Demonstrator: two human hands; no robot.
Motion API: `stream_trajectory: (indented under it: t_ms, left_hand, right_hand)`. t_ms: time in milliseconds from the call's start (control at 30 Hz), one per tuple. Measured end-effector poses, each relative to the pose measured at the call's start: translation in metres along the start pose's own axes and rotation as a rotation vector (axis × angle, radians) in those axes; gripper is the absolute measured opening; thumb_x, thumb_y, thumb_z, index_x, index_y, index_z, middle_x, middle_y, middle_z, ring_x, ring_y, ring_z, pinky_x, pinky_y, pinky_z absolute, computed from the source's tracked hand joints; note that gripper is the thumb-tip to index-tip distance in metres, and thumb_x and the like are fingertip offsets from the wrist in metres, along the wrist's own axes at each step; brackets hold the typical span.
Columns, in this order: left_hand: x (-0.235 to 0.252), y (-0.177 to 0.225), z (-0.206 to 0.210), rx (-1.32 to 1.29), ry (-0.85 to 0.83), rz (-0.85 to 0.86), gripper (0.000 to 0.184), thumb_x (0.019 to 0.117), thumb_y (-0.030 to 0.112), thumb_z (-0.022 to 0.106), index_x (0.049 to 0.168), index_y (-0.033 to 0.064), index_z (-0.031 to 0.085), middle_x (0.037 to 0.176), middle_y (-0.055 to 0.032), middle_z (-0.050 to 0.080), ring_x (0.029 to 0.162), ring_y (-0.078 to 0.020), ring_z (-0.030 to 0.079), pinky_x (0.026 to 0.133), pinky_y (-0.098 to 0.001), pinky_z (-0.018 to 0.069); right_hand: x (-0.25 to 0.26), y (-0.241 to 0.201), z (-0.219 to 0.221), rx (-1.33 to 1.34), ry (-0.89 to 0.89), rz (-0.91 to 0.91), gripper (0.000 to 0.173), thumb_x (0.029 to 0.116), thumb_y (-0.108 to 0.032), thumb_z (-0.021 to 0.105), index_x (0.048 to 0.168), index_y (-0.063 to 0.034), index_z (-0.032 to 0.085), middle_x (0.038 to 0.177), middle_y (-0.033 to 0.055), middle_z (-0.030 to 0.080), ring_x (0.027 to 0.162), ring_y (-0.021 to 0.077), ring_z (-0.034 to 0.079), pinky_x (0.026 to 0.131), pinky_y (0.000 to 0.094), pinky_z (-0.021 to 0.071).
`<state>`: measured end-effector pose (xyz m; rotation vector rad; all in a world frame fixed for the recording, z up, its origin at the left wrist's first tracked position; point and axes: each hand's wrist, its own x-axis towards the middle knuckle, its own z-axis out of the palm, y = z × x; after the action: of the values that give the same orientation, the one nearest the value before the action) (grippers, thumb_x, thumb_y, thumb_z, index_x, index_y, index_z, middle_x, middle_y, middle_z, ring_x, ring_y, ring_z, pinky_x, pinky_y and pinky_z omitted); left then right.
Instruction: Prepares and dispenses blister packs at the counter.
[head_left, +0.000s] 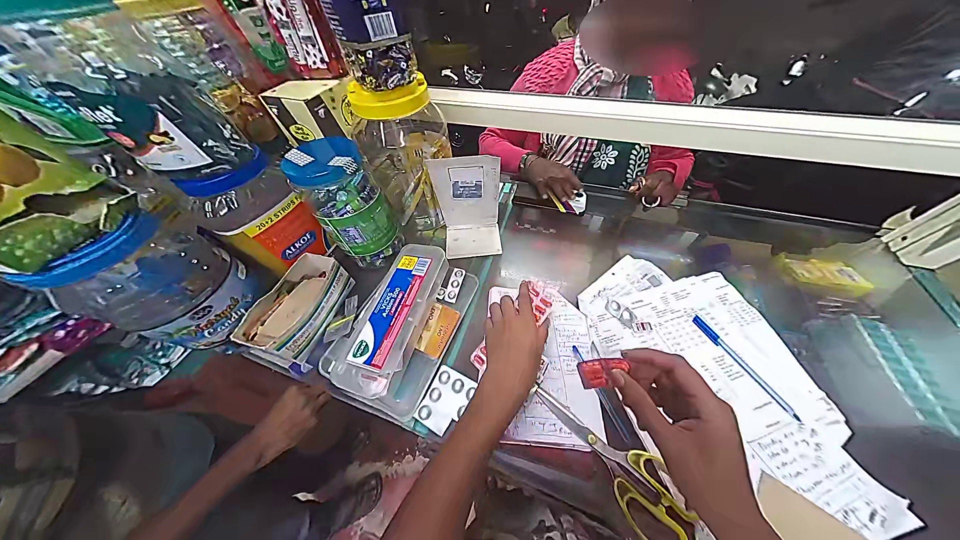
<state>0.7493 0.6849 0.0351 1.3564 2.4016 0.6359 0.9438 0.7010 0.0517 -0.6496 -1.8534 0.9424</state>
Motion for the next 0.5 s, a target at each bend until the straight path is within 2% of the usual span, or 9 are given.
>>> stream_trajectory:
  t_ms: [67,133,200,267,300,367,400,467,500]
  left_hand:
    - [0.002,-0.002,0.003,0.082,0.002,-0.015,0.073,0.1002,0.046,0.060,0.155,0.0026,0.040,0.146,-0.0345,0.046,0.135,-0.0515,0.044,0.107,-0.0611,0.0379]
    - [-0.008,-0.007,0.004,-0.007,0.176,0.085,0.076,0.0953,0.050,0.065,0.149,-0.0023,0.048,0.151,-0.0361,0.041,0.139,-0.0548,0.039,0.110,-0.0663,0.0328]
    - [-0.026,-0.008,0.001,-0.191,0.286,0.252,0.065,0.0972,0.046,0.062,0.139,-0.0033,0.059,0.139,-0.0303,0.055,0.125,-0.0495,0.054,0.099,-0.0637,0.0439]
    - [-0.050,-0.003,-0.004,-0.461,0.106,0.370,0.047,0.1013,0.035,0.060,0.131,-0.0006,0.064,0.120,-0.0189,0.068,0.106,-0.0293,0.066,0.092,-0.0448,0.0542]
    - [-0.059,-0.001,-0.001,-0.599,-0.006,0.400,0.039,0.1009,0.029,0.061,0.125,-0.0005,0.068,0.108,-0.0135,0.072,0.094,-0.0184,0.070,0.083,-0.0338,0.0572]
    - [-0.068,0.002,0.006,-0.845,-0.191,0.341,0.026,0.1011,0.020,0.062,0.113,-0.0015,0.070,0.091,-0.0048,0.074,0.076,-0.0050,0.069,0.069,-0.0206,0.0572]
    - [-0.069,0.001,0.008,-0.924,-0.224,0.288,0.021,0.1019,0.016,0.060,0.111,-0.0013,0.068,0.088,-0.0024,0.073,0.073,-0.0034,0.069,0.067,-0.0193,0.0574]
    - [-0.068,-0.004,0.006,-1.030,-0.236,0.182,0.016,0.1015,0.011,0.059,0.109,-0.0013,0.065,0.088,-0.0019,0.074,0.077,-0.0055,0.072,0.071,-0.0221,0.0595]
    - [-0.067,-0.006,0.005,-1.094,-0.263,0.134,0.014,0.1007,0.008,0.059,0.110,-0.0014,0.063,0.090,-0.0033,0.074,0.081,-0.0085,0.073,0.074,-0.0250,0.0605]
  right_hand:
    - [-0.001,0.003,-0.003,0.159,0.013,0.185,0.022,0.0932,-0.008,0.068,0.114,-0.0037,0.064,0.085,-0.0046,0.074,0.064,0.0016,0.066,0.054,0.0167,0.0552]
    - [-0.003,0.004,-0.008,0.238,0.019,0.299,0.019,0.0933,-0.007,0.067,0.112,-0.0045,0.063,0.085,-0.0028,0.074,0.064,0.0053,0.068,0.056,0.0201,0.0579]
    - [-0.007,0.008,-0.008,0.291,0.022,0.360,0.015,0.0936,-0.007,0.067,0.108,-0.0055,0.063,0.085,-0.0019,0.075,0.065,0.0058,0.069,0.059,0.0204,0.0583]
    - [-0.012,0.011,-0.004,0.342,0.015,0.406,0.013,0.0938,-0.007,0.067,0.106,-0.0057,0.064,0.085,-0.0007,0.075,0.065,0.0053,0.069,0.059,0.0196,0.0574]
    - [-0.015,0.012,-0.002,0.358,0.010,0.427,0.012,0.0939,-0.007,0.067,0.106,-0.0053,0.064,0.085,0.0004,0.075,0.066,0.0056,0.069,0.058,0.0194,0.0570]
    - [-0.019,0.012,0.000,0.318,0.009,0.407,0.017,0.0941,-0.009,0.068,0.110,-0.0038,0.065,0.089,0.0012,0.075,0.068,0.0054,0.069,0.057,0.0191,0.0569]
    - [-0.023,0.011,-0.004,0.216,-0.006,0.353,0.022,0.0940,-0.011,0.068,0.114,-0.0028,0.063,0.094,0.0010,0.074,0.073,0.0052,0.070,0.060,0.0194,0.0588]
    - [-0.032,0.003,-0.022,-0.158,-0.103,0.239,0.035,0.0924,-0.015,0.071,0.121,0.0030,0.061,0.098,0.0045,0.072,0.083,0.0086,0.072,0.071,0.0240,0.0625]
    - [-0.036,-0.008,-0.033,-0.336,-0.214,0.247,0.038,0.0921,-0.014,0.071,0.122,0.0072,0.061,0.095,0.0114,0.072,0.083,0.0177,0.073,0.074,0.0329,0.0624]
